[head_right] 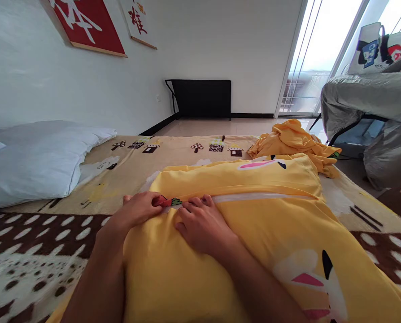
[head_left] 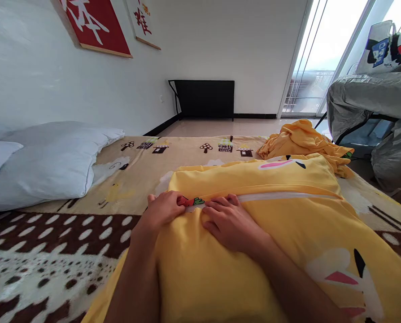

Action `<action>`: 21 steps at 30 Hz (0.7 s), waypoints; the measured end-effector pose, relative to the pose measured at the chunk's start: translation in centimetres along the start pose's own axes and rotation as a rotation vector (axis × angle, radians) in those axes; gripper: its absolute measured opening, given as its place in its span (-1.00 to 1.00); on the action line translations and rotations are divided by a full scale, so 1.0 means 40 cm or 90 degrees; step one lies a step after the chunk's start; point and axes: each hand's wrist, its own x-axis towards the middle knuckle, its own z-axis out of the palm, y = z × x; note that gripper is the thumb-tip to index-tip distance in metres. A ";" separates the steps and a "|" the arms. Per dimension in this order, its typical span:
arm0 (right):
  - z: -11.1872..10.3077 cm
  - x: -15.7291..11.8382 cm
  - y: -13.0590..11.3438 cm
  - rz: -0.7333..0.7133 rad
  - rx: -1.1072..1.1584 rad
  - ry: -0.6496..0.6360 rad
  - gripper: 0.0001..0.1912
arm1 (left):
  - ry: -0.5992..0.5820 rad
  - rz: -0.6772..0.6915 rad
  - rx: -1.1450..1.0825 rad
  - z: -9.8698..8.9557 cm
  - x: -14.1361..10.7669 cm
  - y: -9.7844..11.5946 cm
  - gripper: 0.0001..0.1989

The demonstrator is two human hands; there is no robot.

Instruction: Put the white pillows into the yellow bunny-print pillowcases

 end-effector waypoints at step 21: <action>-0.100 -0.032 0.092 0.254 -0.143 0.216 -0.46 | -0.018 0.258 -0.210 0.034 0.031 -0.036 -0.92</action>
